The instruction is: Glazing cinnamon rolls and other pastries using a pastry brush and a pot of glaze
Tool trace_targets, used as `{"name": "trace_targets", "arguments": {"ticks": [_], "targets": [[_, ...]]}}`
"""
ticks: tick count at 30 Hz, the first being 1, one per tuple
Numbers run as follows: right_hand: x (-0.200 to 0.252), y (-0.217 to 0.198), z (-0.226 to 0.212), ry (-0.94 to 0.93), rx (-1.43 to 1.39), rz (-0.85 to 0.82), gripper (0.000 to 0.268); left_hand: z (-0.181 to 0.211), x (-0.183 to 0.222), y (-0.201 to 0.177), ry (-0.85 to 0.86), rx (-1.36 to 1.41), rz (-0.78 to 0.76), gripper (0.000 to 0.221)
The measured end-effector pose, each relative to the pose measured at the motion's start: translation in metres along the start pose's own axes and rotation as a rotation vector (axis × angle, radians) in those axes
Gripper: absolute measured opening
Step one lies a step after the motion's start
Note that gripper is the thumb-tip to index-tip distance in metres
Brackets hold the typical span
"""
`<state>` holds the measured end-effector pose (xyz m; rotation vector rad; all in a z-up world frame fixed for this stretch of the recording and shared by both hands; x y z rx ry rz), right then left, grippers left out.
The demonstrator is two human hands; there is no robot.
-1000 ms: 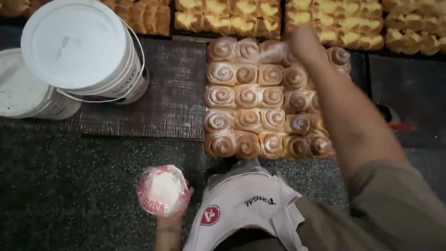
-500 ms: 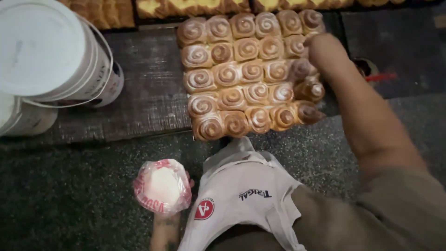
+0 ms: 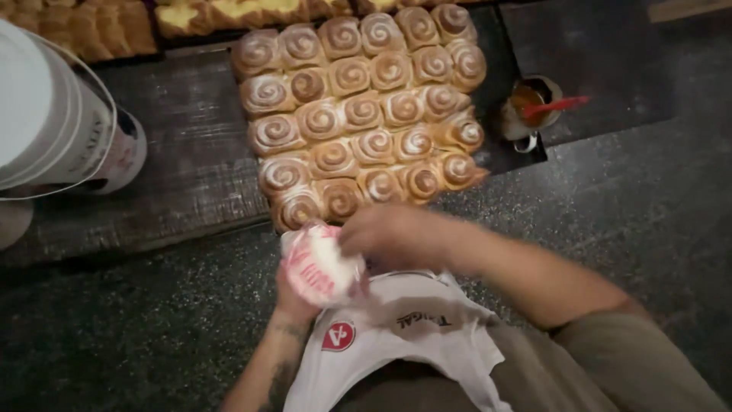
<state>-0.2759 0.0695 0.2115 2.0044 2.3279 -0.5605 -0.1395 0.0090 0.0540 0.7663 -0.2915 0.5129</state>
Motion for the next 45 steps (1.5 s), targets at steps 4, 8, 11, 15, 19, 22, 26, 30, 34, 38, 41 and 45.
{"name": "trace_targets", "arguments": {"ticks": [4, 8, 11, 15, 19, 22, 26, 30, 34, 38, 41, 45], "targets": [[0.004, 0.071, 0.026, 0.121, 0.463, -0.270, 0.024, -0.132, -0.042, -0.030, -0.254, 0.291, 0.071, 0.073], [0.022, 0.060, 0.044, 0.288, 0.509, -0.430, 0.020, -0.115, -0.057, 0.067, -0.515, 0.421, 0.188, 0.052], [0.044, 0.032, 0.057, 0.515, 0.397, -0.598, 0.028, -0.135, -0.057, 0.093, -0.396, 0.471, 0.157, 0.060], [0.051, -0.051, 0.067, 0.542, 0.243, -0.280, 0.031, -0.136, -0.080, 0.100, -0.167, 0.544, 0.107, 0.072], [0.103, -0.141, 0.109, 0.731, 0.144, 0.084, 0.034, -0.120, -0.084, 0.097, -0.245, 0.367, 0.204, 0.061], [0.141, -0.229, 0.199, 0.746, 0.501, 0.068, 0.039, -0.111, -0.054, 0.089, -0.213, 0.383, 0.373, 0.054], [0.140, -0.373, 0.243, 0.448, 0.944, 0.337, 0.010, -0.109, -0.032, 0.069, -0.108, 0.653, 0.466, 0.048], [0.100, -0.449, 0.209, 0.394, 1.141, 0.585, 0.032, -0.136, -0.031, 0.025, -0.234, 0.666, 0.417, 0.065], [0.071, -0.390, 0.181, 0.931, 0.916, 0.300, 0.061, -0.156, -0.080, -0.036, 0.130, 0.554, -0.008, 0.047], [0.088, -0.347, 0.156, 0.553, 0.743, 0.642, 0.008, -0.166, -0.108, -0.010, -0.280, 0.668, -0.095, 0.062], [0.065, -0.268, 0.123, 0.709, 0.677, 0.212, 0.083, -0.130, -0.125, 0.049, -0.405, 0.596, -0.059, 0.078], [0.089, -0.203, -0.008, 0.381, 0.461, 0.076, 0.080, -0.103, -0.152, 0.125, -0.306, 0.408, -0.067, 0.078]]}}
Point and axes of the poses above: each hand's wrist, its own x-axis away from the middle knuckle, its own y-axis out of the palm, z = x × y, the point moved 8 cm from there along -x, towards the middle knuckle, and after that the axes turned 14 degrees about -x, right-handed, at the moved point
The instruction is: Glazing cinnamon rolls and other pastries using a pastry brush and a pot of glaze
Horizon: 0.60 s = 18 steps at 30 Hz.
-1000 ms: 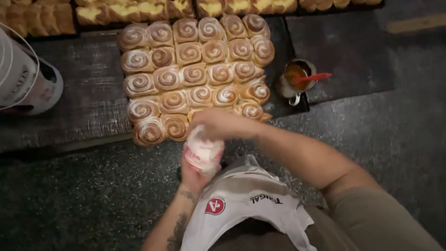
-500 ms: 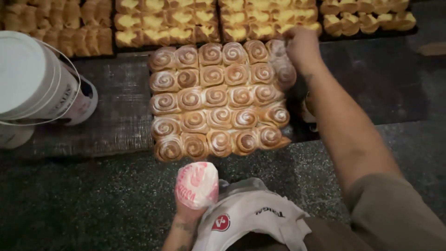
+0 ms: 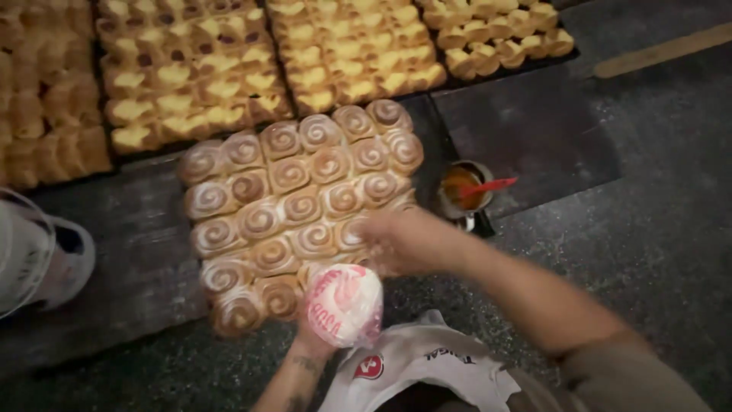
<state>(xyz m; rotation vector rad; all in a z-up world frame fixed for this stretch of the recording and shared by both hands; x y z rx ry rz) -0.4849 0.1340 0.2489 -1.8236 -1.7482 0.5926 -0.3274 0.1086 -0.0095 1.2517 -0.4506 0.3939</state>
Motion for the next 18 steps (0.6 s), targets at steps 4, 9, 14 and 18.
{"name": "trace_targets", "arguments": {"ticks": [4, 9, 14, 18], "targets": [[0.110, 0.019, 0.003, 0.201, -0.104, -0.161, 0.046, -0.036, -0.015, 0.124, -0.044, -0.087, -0.338, 0.070], [0.226, -0.029, 0.050, 0.411, -0.228, 0.013, 0.010, -0.126, -0.100, 0.191, 0.087, -0.218, -0.422, 0.060], [0.337, -0.126, 0.141, 0.300, -0.197, 0.497, 0.034, -0.253, -0.172, 0.288, 0.298, -0.559, -0.856, 0.087], [0.376, -0.200, 0.222, 0.304, -0.315, 0.642, 0.039, -0.330, -0.252, 0.286, 0.137, -0.469, -0.694, 0.087]]}}
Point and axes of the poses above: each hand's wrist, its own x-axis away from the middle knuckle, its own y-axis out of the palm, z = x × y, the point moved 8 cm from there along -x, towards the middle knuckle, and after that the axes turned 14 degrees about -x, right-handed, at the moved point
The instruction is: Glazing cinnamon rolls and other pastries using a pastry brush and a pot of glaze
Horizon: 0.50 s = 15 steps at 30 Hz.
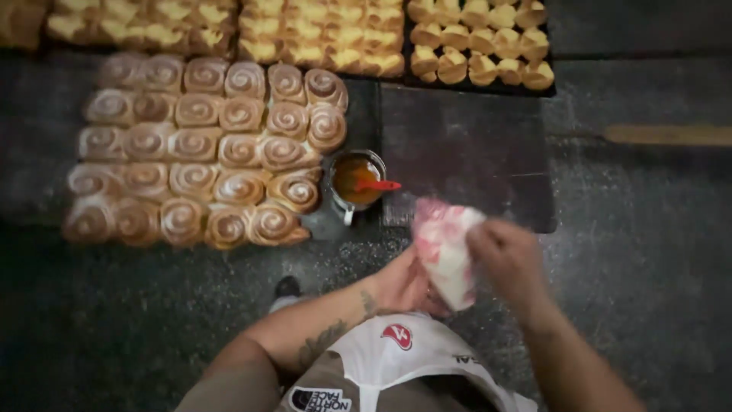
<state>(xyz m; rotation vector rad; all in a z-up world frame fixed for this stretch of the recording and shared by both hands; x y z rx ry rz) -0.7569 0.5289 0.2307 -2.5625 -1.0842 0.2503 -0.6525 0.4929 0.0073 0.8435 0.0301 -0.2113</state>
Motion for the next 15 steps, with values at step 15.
{"name": "trace_targets", "arguments": {"ticks": [15], "targets": [[-0.288, 0.081, 0.126, -0.322, 0.180, -0.016, 0.026, 0.017, 0.182, -0.149, -0.326, -0.460, 1.490, 0.036]]}}
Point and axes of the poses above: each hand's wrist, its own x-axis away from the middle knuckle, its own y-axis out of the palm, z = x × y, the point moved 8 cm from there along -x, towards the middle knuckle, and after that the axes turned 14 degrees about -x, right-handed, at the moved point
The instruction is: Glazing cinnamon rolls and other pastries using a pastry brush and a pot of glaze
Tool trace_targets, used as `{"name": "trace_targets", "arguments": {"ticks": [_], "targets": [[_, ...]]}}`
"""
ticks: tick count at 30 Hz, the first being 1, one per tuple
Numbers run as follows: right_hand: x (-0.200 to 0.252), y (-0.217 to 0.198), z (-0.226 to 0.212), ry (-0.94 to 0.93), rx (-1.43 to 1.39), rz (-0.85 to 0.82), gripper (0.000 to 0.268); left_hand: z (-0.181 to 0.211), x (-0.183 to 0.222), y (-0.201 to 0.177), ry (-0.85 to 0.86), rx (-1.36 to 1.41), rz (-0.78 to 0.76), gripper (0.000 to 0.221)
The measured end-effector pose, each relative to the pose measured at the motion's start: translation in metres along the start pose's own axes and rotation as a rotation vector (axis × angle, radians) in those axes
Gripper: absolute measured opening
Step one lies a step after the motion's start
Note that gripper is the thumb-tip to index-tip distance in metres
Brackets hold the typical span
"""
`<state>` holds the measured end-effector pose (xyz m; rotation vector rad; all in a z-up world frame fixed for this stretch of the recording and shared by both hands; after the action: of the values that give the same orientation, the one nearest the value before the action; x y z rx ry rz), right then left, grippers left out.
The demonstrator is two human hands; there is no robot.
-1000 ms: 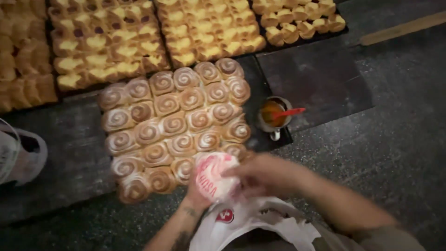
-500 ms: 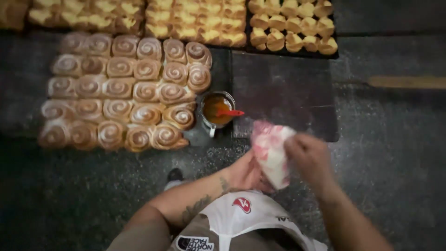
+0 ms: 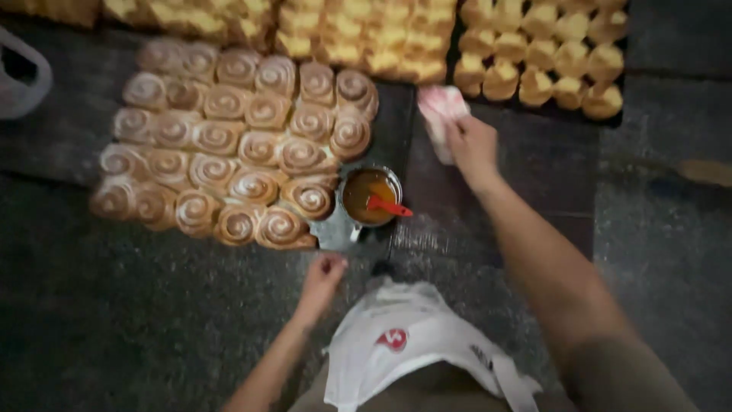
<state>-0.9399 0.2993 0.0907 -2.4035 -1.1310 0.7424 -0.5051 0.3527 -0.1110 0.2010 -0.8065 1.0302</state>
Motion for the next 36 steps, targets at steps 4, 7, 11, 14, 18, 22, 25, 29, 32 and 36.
{"name": "trace_targets", "arguments": {"ticks": [4, 7, 11, 14, 18, 22, 25, 29, 32, 36], "targets": [[-0.026, 0.071, 0.035, 0.216, -0.107, 0.049, 0.023, 0.072, -0.010, -0.004, 0.206, -0.132, 0.098, 0.042], [-0.027, 0.099, 0.041, 0.311, -0.177, 0.013, 0.018, 0.084, -0.015, -0.001, 0.287, -0.210, 0.157, 0.043], [-0.035, 0.095, 0.035, 0.293, -0.138, -0.037, 0.028, 0.100, -0.016, 0.005, 0.395, -0.276, 0.139, 0.030], [-0.022, 0.051, -0.020, 0.212, -0.121, -0.063, 0.047, 0.093, -0.024, 0.016, 0.435, -0.299, 0.145, 0.023], [0.023, 0.016, 0.011, 0.123, -0.164, -0.146, 0.018, 0.097, -0.024, 0.019, 0.502, -0.286, 0.160, 0.023], [0.080, 0.001, 0.068, 0.242, -0.155, -0.296, 0.012, 0.098, -0.026, 0.025, 0.509, -0.247, 0.104, 0.030], [0.120, 0.001, 0.078, 0.299, -0.239, -0.410, 0.025, 0.096, -0.024, 0.026, 0.499, -0.279, 0.084, 0.036], [0.144, 0.018, 0.013, 0.257, -0.346, -0.622, 0.064, 0.087, -0.036, 0.031, 0.506, -0.350, 0.079, 0.039], [0.139, 0.044, -0.039, 0.138, -0.328, -0.786, 0.076, 0.056, -0.053, 0.035, 0.457, -0.286, 0.111, 0.037], [0.122, 0.060, -0.077, -0.181, -0.215, -0.661, 0.034, 0.072, -0.035, 0.027, 0.574, -0.388, 0.135, 0.035]]}}
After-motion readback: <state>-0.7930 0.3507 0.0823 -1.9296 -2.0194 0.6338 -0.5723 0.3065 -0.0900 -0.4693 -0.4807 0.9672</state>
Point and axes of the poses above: each hand's wrist, its own x-axis away from the middle knuckle, its own y-axis out of the palm, z = x × y, the point moved 8 cm from there along -x, towards the middle knuckle, and after that the axes turned 14 degrees about -x, right-handed, at the moved point
